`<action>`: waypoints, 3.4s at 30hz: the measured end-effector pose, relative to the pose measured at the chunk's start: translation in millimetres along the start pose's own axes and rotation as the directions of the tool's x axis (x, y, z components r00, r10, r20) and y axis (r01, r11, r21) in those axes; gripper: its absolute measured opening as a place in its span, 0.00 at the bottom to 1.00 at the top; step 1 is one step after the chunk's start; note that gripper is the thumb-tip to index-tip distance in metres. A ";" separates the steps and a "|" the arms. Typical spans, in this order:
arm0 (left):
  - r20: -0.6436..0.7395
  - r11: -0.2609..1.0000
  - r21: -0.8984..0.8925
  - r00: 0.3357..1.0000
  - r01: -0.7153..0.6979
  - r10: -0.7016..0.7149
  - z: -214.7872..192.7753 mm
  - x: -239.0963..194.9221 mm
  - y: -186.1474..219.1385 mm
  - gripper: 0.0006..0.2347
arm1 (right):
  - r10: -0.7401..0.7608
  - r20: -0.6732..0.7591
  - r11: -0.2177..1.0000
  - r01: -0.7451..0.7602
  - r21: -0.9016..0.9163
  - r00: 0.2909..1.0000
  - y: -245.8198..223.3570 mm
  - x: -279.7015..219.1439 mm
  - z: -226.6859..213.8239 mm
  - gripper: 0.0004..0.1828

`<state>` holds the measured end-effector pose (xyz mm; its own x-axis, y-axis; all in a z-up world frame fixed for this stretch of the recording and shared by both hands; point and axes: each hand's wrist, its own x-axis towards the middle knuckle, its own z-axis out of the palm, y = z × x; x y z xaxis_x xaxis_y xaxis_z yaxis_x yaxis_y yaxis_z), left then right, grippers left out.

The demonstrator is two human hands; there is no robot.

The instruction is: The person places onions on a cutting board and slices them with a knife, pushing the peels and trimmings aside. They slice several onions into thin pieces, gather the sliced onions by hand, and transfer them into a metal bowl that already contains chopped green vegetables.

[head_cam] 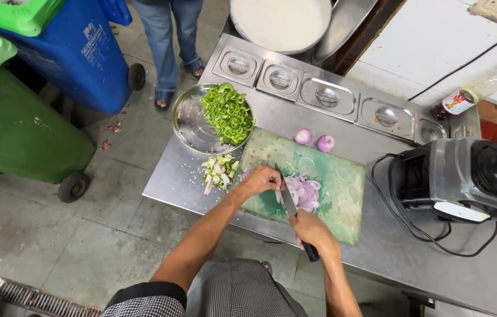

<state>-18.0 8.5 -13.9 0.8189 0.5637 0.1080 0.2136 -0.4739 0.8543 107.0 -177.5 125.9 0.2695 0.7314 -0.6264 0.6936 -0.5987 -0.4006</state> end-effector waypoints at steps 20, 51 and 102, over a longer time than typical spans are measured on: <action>0.029 0.959 0.154 0.972 -0.236 0.234 -19.0 -26.6 37.5 0.12 | -0.030 0.010 0.990 0.028 0.139 1.000 8.6 17.9 26.9 0.19; -0.073 0.946 0.280 0.979 -0.163 0.191 -25.0 -31.8 5.8 0.11 | -0.054 -0.443 0.998 0.040 -0.043 0.895 56.7 48.8 71.6 0.24; -0.081 0.976 0.133 0.980 -0.171 0.182 -23.4 -23.4 26.6 0.11 | -0.009 -0.148 0.999 0.004 -0.032 0.989 24.5 92.2 69.1 0.25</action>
<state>-43.9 -1.4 18.3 0.7984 0.5206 0.3024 0.1395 -0.6486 0.7483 102.7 -147.3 12.1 0.3591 0.7770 -0.5171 0.7158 -0.5848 -0.3817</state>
